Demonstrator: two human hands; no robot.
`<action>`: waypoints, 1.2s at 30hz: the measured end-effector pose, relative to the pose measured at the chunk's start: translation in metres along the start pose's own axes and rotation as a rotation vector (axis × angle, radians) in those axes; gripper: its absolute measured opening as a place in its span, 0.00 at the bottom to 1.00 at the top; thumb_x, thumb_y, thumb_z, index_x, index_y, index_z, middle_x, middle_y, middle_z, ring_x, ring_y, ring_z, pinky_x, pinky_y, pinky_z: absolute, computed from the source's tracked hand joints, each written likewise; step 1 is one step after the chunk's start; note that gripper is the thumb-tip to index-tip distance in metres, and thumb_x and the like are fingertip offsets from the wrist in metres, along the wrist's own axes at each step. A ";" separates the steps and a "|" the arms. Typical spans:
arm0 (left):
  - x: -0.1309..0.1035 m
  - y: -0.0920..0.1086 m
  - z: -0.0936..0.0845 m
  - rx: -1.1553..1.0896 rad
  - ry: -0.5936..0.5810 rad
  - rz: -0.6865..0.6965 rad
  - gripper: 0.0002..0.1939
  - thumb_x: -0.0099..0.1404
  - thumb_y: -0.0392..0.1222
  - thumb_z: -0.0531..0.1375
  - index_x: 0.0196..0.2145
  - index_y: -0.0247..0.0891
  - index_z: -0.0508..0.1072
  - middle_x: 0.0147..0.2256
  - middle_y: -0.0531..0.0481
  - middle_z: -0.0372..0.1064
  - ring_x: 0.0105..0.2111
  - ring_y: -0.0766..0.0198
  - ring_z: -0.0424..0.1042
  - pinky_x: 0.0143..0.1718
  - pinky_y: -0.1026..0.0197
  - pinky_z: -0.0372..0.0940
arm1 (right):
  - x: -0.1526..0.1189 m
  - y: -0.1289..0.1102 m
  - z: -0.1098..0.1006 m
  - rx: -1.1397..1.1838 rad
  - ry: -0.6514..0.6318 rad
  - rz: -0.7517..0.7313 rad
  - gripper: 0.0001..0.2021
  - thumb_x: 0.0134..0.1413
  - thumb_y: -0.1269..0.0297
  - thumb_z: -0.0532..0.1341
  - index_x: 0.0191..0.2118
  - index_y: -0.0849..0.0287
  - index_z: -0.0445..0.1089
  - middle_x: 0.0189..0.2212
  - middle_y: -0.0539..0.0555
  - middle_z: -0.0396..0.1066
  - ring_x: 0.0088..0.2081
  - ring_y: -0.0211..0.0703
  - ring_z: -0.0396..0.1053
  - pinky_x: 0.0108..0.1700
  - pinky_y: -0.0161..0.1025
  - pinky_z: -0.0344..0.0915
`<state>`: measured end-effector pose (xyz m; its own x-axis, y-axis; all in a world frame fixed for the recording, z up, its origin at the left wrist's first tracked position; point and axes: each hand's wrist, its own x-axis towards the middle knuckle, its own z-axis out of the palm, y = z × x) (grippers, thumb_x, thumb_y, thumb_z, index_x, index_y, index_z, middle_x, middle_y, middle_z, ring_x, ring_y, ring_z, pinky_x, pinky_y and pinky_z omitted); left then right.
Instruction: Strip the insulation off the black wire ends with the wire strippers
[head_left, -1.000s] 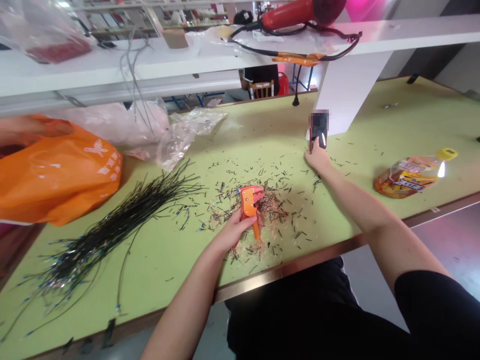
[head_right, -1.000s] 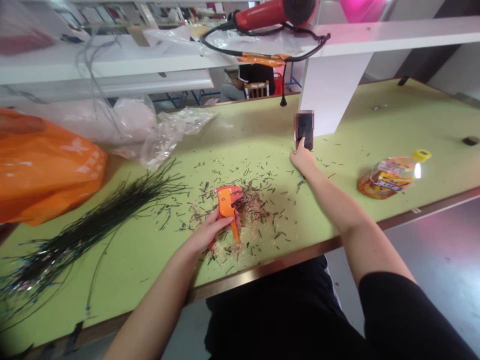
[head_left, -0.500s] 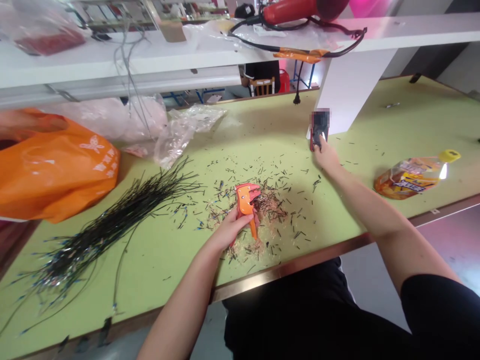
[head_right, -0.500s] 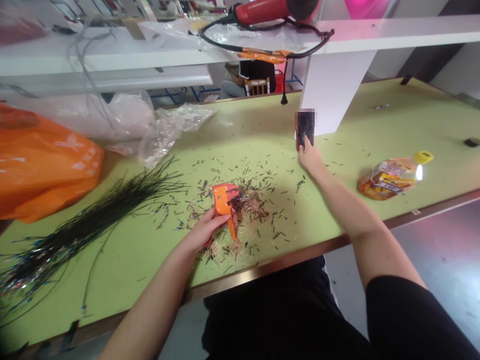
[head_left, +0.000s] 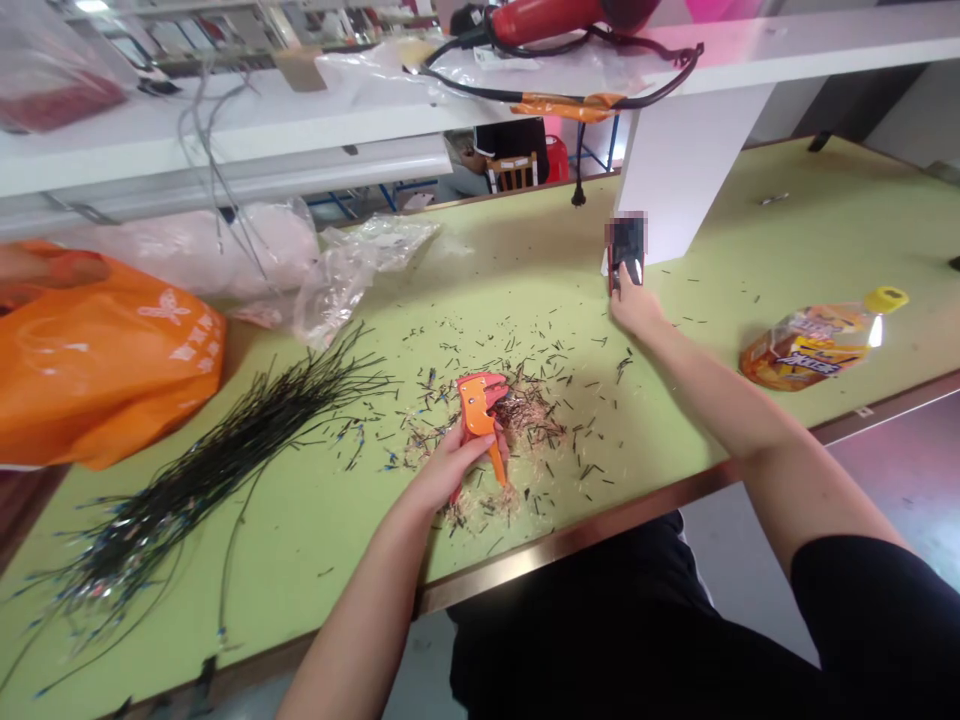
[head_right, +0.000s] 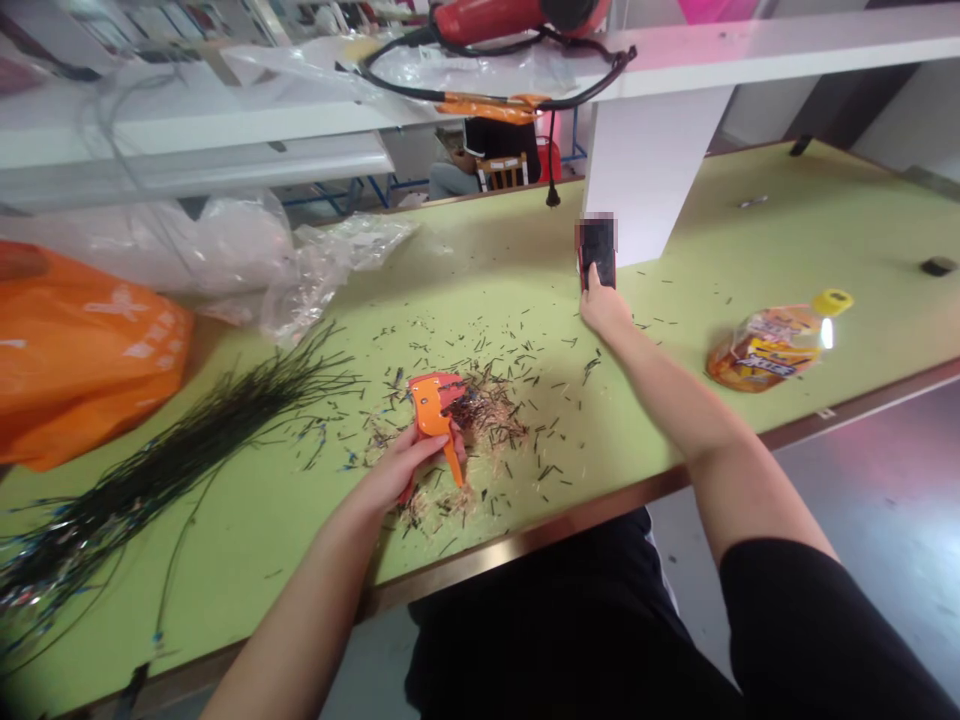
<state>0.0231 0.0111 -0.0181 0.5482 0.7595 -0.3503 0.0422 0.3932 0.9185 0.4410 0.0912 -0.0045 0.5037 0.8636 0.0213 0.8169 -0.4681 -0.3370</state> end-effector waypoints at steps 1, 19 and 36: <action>0.000 0.000 0.000 0.000 0.007 -0.003 0.25 0.55 0.54 0.74 0.42 0.37 0.73 0.35 0.49 0.77 0.36 0.56 0.77 0.46 0.52 0.72 | 0.007 -0.002 -0.003 0.012 0.016 -0.004 0.38 0.73 0.57 0.51 0.81 0.60 0.41 0.48 0.75 0.79 0.43 0.66 0.78 0.48 0.62 0.72; 0.003 -0.005 -0.007 -0.026 0.006 -0.014 0.23 0.56 0.53 0.74 0.42 0.37 0.75 0.36 0.48 0.78 0.36 0.56 0.78 0.45 0.52 0.75 | -0.020 0.040 -0.003 -0.173 -0.046 -0.154 0.35 0.74 0.57 0.49 0.81 0.56 0.44 0.42 0.67 0.80 0.40 0.60 0.75 0.47 0.55 0.71; 0.002 -0.002 -0.006 -0.007 0.032 -0.039 0.24 0.55 0.54 0.74 0.42 0.38 0.75 0.35 0.48 0.79 0.37 0.54 0.79 0.44 0.52 0.74 | -0.002 0.030 -0.005 -0.055 -0.037 0.038 0.39 0.71 0.63 0.50 0.81 0.58 0.33 0.43 0.71 0.80 0.40 0.63 0.78 0.43 0.59 0.74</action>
<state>0.0188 0.0145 -0.0219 0.5194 0.7594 -0.3918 0.0573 0.4265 0.9026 0.4658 0.0747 -0.0097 0.5249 0.8508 -0.0259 0.8118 -0.5096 -0.2851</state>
